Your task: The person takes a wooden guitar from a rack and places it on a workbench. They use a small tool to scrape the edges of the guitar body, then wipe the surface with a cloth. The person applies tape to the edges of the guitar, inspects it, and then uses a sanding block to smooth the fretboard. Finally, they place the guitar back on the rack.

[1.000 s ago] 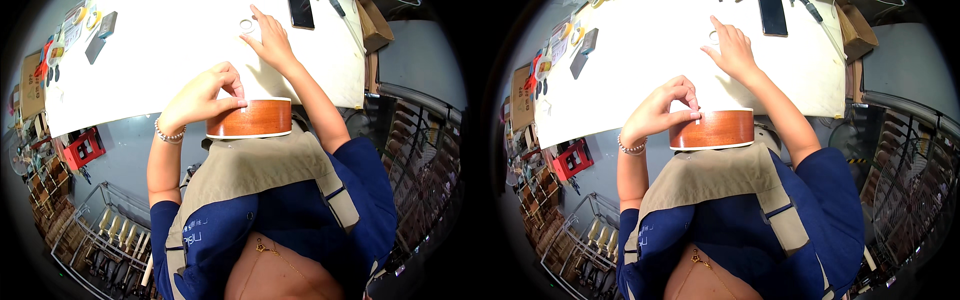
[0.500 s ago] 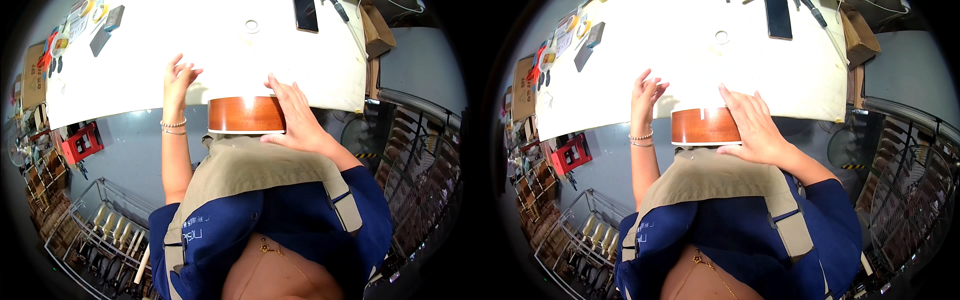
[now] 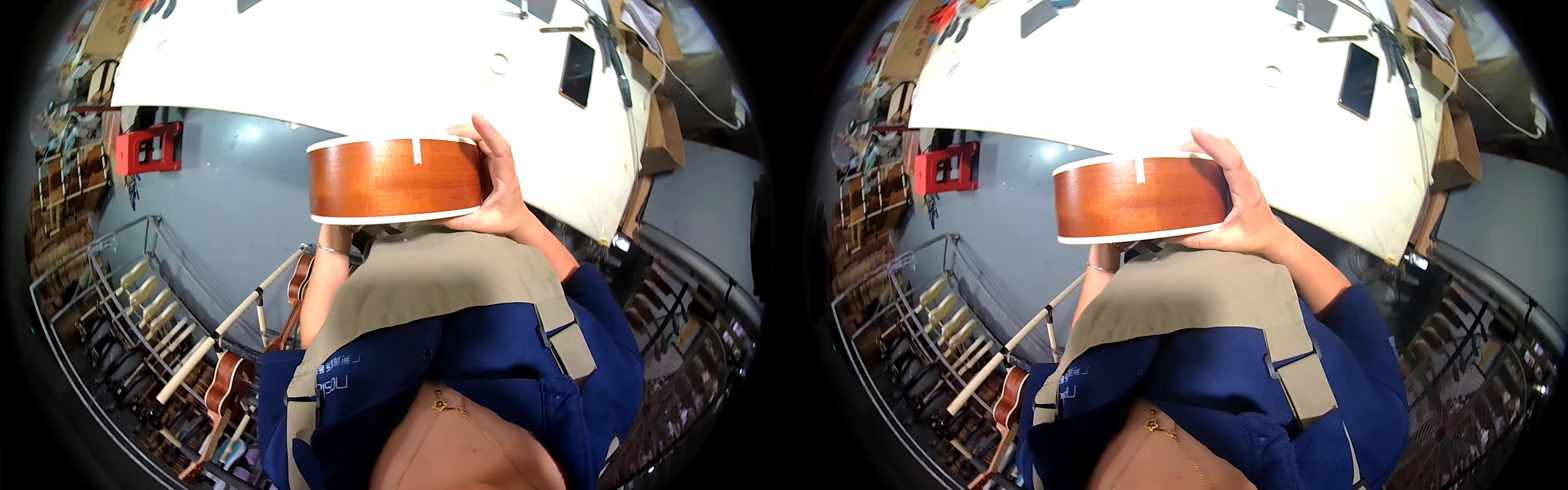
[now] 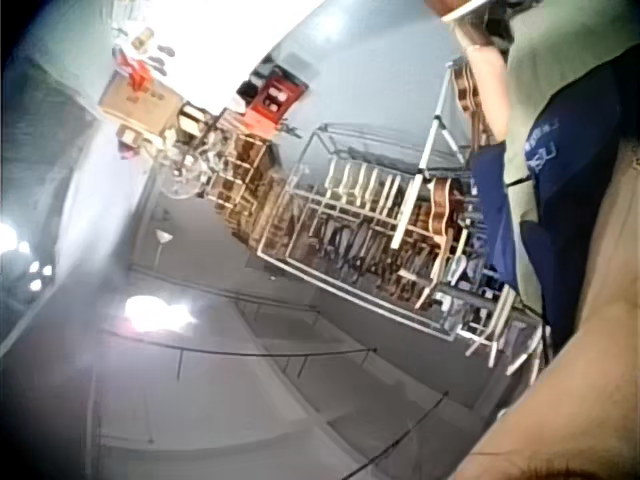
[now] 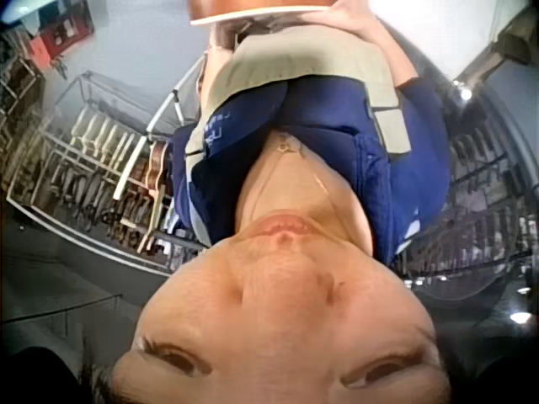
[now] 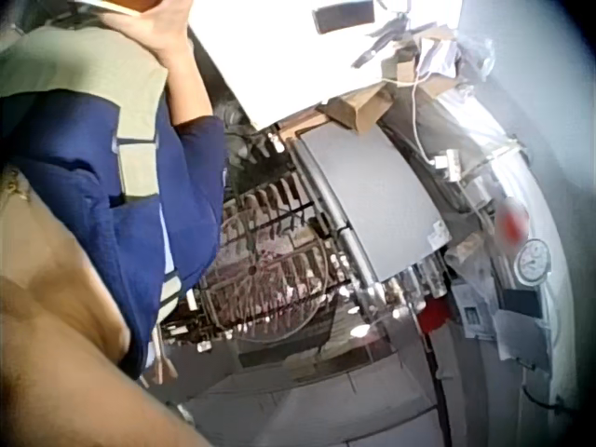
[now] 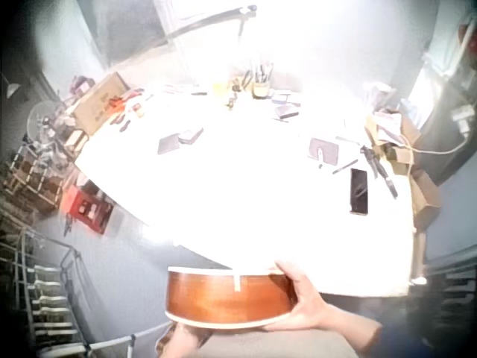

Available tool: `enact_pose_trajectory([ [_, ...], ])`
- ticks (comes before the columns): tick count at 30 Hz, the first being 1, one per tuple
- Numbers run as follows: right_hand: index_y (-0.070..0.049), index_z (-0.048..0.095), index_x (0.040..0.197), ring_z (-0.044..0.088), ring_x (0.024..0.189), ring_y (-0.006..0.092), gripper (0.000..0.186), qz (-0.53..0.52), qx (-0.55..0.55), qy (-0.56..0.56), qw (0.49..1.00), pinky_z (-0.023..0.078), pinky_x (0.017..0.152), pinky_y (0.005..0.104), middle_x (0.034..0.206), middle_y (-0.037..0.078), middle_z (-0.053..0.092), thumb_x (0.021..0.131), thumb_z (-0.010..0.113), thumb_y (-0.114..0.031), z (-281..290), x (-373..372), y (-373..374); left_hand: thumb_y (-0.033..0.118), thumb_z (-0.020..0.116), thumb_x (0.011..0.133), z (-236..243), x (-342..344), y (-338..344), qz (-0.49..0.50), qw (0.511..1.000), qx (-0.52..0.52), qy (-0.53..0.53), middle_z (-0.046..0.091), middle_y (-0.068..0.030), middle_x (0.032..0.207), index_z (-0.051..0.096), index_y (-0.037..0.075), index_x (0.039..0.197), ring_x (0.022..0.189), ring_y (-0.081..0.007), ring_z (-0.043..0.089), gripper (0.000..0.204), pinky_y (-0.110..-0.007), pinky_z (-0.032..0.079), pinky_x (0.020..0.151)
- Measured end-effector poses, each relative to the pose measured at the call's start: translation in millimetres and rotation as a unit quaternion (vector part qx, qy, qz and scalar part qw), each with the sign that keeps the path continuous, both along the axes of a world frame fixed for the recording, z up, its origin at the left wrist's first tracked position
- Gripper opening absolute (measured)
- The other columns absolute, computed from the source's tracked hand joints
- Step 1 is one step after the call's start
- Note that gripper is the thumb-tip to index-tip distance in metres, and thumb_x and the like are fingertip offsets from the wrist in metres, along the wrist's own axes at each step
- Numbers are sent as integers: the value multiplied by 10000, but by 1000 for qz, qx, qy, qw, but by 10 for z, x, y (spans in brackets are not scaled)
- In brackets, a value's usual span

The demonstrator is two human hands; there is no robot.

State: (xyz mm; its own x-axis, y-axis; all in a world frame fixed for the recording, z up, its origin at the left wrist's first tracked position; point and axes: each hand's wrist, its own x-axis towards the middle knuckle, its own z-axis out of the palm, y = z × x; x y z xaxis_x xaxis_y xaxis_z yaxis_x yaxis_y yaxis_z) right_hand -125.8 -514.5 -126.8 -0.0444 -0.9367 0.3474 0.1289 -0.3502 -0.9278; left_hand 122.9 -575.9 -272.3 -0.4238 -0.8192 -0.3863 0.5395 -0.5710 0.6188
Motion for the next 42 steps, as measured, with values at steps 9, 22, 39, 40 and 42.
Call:
enact_pose_trajectory([
  [9, -169, 604, 1152, 275, 1255, 372, 728, -132, -90, 310, 937, 71, 1019, 576, 1332, 192, 376, 812, 250, -707, 98, -54, -383, 304, 403, 927, 197, 462, 95, 15, 996, -59, 72, 471, -138, 1266, 412, 5, 1247, 1121, -240, 486, 438, -350, 412, 949],
  [22, -67, 280, 1377, 306, 1288, 308, 1034, -56, -19, 276, 959, 282, 1039, 389, 1433, 170, 248, 525, 836, -250, -412, -31, -364, 60, 652, 787, 954, 780, -287, 179, 963, -197, 36, 588, 2, 926, 508, 104, 915, 998, -176, 546, 198, -608, 197, 1045],
  [39, -51, 397, 1287, 439, 1154, 187, 617, 70, 302, -177, 934, 371, 968, 346, 1252, 82, 463, 770, 683, -228, -1189, -379, -366, 21, 621, 770, 1779, 293, -457, 131, 956, -259, 47, 586, -83, 940, 470, 87, 908, 1057, -276, 535, 215, -600, 132, 1060],
  [40, -54, 411, 1275, 446, 1148, 192, 589, 80, 296, -201, 931, 374, 968, 355, 1246, 82, 467, 783, 668, -253, -1316, -381, -355, 133, 624, 790, 1794, 283, -489, 109, 952, -282, 40, 576, -146, 1013, 478, 66, 961, 1116, -346, 491, 235, -580, 161, 1058],
  [42, -60, 439, 1251, 461, 1135, 202, 541, 103, 284, -249, 920, 380, 968, 371, 1234, 82, 474, 809, 637, -302, -1561, -357, -350, 251, 622, 793, 1932, 206, -494, 78, 949, -305, 15, 554, -189, 1070, 481, 52, 1019, 1148, -387, 454, 333, -556, 174, 1059],
])
